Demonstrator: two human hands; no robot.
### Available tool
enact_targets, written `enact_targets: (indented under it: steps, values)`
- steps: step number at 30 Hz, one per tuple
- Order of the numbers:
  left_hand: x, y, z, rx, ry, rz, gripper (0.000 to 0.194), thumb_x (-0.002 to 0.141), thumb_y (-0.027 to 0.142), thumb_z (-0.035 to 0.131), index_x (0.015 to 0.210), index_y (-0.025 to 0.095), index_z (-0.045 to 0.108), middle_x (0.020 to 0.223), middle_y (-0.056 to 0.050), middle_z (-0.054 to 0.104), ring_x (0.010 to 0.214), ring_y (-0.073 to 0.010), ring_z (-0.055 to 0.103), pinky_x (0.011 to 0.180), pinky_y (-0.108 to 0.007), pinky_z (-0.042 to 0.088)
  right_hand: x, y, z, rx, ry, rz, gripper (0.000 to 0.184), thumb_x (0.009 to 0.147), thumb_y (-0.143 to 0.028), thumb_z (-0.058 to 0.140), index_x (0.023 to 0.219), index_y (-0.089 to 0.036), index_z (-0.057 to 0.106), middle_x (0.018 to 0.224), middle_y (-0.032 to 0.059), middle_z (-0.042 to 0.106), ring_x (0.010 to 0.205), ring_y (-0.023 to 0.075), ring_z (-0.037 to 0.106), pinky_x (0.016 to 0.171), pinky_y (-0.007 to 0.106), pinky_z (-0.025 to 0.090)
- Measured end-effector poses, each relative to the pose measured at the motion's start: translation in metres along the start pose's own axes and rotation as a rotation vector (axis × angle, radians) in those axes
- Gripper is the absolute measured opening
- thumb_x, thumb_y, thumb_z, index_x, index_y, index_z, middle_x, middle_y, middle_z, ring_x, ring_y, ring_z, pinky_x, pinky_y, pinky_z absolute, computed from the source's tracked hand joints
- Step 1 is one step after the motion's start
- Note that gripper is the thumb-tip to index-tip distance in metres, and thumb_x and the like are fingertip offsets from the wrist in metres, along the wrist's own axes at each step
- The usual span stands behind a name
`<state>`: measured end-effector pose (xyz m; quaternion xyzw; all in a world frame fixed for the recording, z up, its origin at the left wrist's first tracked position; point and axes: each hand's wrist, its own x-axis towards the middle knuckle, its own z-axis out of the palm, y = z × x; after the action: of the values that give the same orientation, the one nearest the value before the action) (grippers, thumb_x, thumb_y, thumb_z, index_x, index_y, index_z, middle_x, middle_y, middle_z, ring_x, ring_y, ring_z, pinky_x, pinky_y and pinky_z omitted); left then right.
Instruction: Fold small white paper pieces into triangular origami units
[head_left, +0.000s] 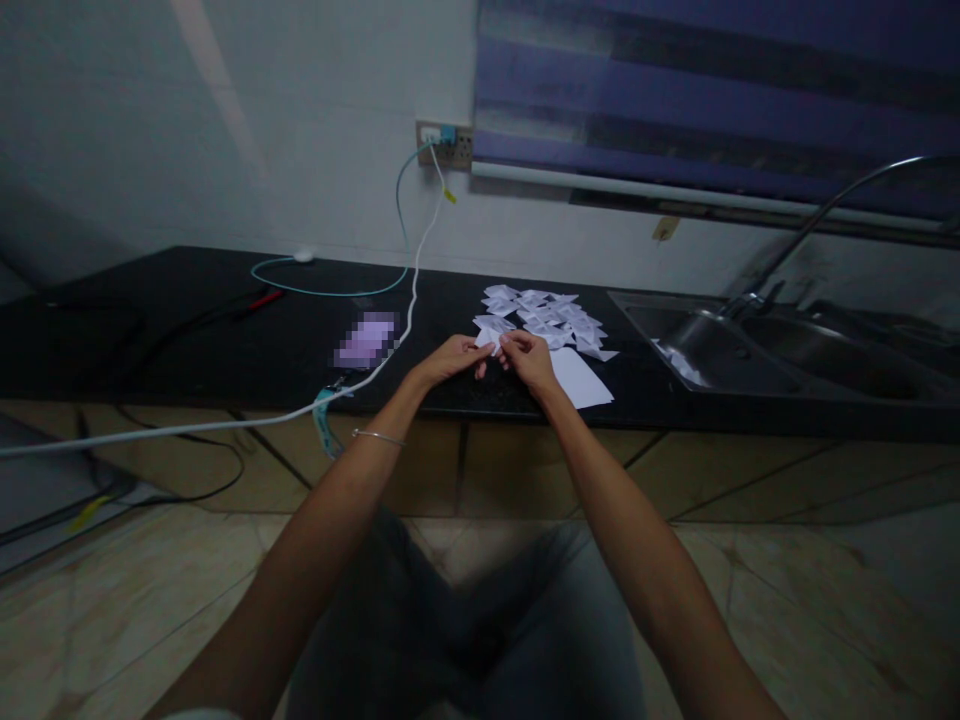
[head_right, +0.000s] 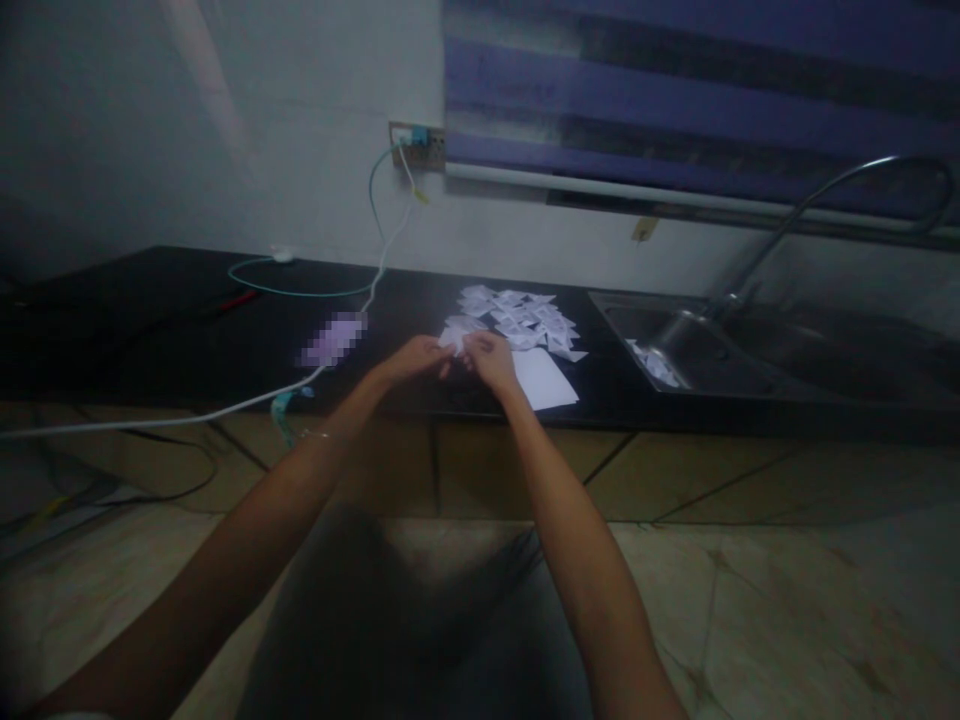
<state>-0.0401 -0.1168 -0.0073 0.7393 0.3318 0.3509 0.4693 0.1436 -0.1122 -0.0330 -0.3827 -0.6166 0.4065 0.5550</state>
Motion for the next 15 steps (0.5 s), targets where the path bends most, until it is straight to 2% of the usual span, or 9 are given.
enact_targets:
  steps: [4,9,12,15]
  values:
    - [-0.001,-0.004,-0.002,0.041,-0.048,0.027,0.054,0.089,0.060,0.059,0.061,0.013,0.060,0.051,-0.001,0.058,0.049,-0.0082,0.049,0.052,-0.020,0.036,-0.001,-0.002,0.000,0.014,-0.045,0.027,0.043,0.072,-0.060,0.073,0.078,-0.018,0.066,0.068,0.0006,0.064,0.057,0.0122,0.055,0.054,0.026,0.045]
    - [-0.001,-0.012,-0.007,0.014,-0.104,0.106,0.055,0.086,0.063,0.060,0.061,0.014,0.060,0.052,0.001,0.055,0.050,-0.0082,0.048,0.055,-0.020,0.036,-0.003,-0.007,-0.001,-0.045,-0.196,0.045,0.047,0.076,-0.064,0.070,0.074,-0.017,0.066,0.062,-0.0012,0.059,0.055,0.0101,0.049,0.054,0.024,0.037]
    - [-0.001,-0.011,-0.007,-0.003,-0.103,0.079,0.056,0.084,0.064,0.061,0.059,0.014,0.060,0.050,0.001,0.054,0.049,-0.0083,0.047,0.055,-0.021,0.036,-0.003,-0.008,-0.002,-0.092,-0.245,0.002,0.048,0.079,-0.064,0.066,0.073,-0.016,0.065,0.060,-0.0018,0.058,0.055,0.0101,0.047,0.056,0.025,0.035]
    - [-0.001,-0.008,-0.005,0.011,-0.069,0.011,0.066,0.089,0.071,0.048,0.058,0.013,0.061,0.048,-0.001,0.054,0.047,-0.0091,0.047,0.053,-0.022,0.034,-0.003,-0.007,-0.003,-0.119,-0.234,-0.050,0.046,0.081,-0.062,0.065,0.072,-0.017,0.065,0.060,-0.0018,0.057,0.056,0.0107,0.046,0.057,0.025,0.033]
